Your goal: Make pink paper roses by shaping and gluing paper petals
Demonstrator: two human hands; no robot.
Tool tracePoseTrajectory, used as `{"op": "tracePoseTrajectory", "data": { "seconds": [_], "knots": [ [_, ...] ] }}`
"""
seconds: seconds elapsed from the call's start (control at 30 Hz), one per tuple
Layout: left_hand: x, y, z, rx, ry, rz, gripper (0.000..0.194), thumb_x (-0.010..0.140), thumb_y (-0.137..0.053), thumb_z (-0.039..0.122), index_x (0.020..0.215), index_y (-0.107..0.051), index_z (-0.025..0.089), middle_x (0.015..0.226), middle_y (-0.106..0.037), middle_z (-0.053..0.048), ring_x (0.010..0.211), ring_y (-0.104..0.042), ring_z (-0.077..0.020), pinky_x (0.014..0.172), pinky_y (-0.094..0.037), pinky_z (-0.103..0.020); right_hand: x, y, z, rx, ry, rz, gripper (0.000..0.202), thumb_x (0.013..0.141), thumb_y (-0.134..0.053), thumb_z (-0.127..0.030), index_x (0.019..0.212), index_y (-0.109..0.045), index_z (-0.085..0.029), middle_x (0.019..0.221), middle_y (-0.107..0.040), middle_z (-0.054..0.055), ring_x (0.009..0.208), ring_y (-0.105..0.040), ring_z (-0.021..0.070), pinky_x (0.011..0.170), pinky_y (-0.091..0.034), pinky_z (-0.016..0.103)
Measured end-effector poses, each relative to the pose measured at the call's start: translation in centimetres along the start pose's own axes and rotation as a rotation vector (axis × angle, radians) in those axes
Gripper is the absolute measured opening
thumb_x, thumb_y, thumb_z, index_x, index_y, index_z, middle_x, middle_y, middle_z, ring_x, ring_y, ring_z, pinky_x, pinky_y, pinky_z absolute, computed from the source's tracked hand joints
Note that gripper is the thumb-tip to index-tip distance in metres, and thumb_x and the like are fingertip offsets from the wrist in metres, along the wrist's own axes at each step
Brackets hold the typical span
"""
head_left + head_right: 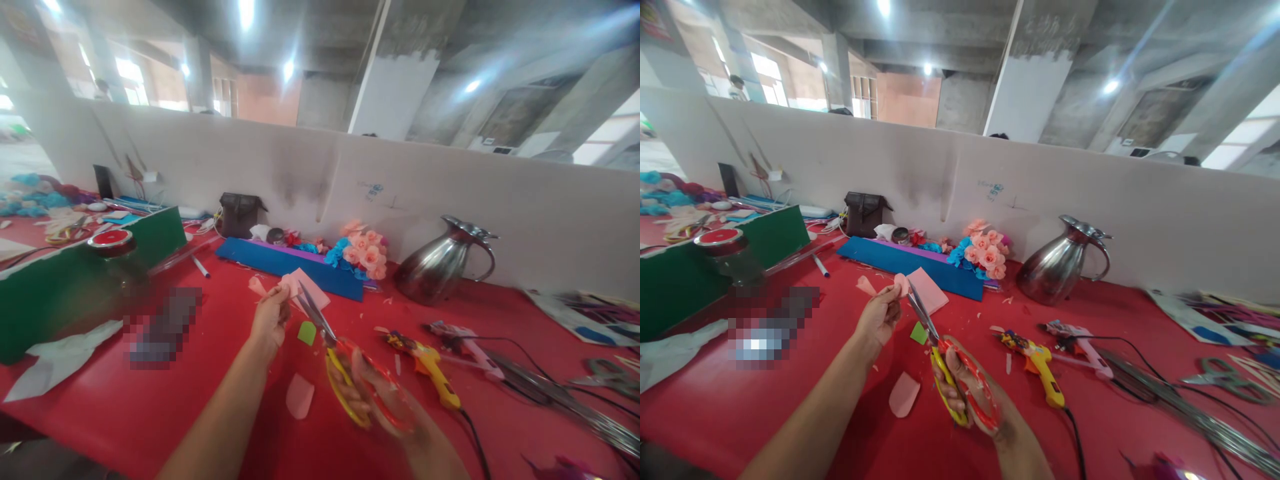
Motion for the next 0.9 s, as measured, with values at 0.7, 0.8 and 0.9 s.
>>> {"op": "tracePoseTrajectory", "data": {
  "seconds": [0.7, 0.8, 0.9],
  "knots": [
    [-1.8, -1.5, -1.8, -0.033, -0.001, 0.022, 0.038, 0.055, -0.076, 0.035, 0.072, -0.048, 0.017, 0.043, -0.040, 0.011, 0.031, -0.020, 0.0007, 0.037, -0.010, -0.018, 3.9, 1.6, 2.2, 0.091, -0.133, 0.032, 0.032, 0.086, -0.051, -0.031, 0.114, -0.051, -0.016, 0.114, -0.054, 0.008, 0.096, -0.056, 0.0195, 0.079, -0.049, 0.040],
    [-2.0, -1.9, -1.8, -0.057, -0.001, 0.013, 0.037, 0.056, -0.075, 0.034, 0.071, -0.046, 0.017, 0.049, -0.050, 0.008, 0.030, -0.020, 0.0012, 0.036, -0.010, -0.019, 4.0, 1.3, 2.8, 0.099, -0.138, 0.024, 0.033, 0.085, -0.049, -0.041, 0.104, -0.054, -0.015, 0.093, -0.060, 0.005, 0.074, -0.059, 0.0141, 0.063, -0.051, 0.030],
    [-2.1, -1.9, -1.8, -0.071, -0.004, 0.028, 0.037, 0.055, -0.075, 0.032, 0.070, -0.044, 0.018, 0.052, -0.054, 0.007, 0.030, -0.021, 0.0014, 0.036, -0.011, -0.019, 4.0, 0.9, 3.2, 0.102, -0.140, 0.023, 0.052, 0.073, -0.045, -0.068, 0.079, -0.054, -0.017, 0.056, -0.049, -0.003, 0.037, -0.041, 0.0073, 0.034, -0.036, 0.020]
  ]
}}
Point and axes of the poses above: each hand's wrist, its own x-axis towards the middle knuckle, its own y-axis out of the back of the hand, z = x × y, the point moved 9 cm from there along x, towards the middle knuckle
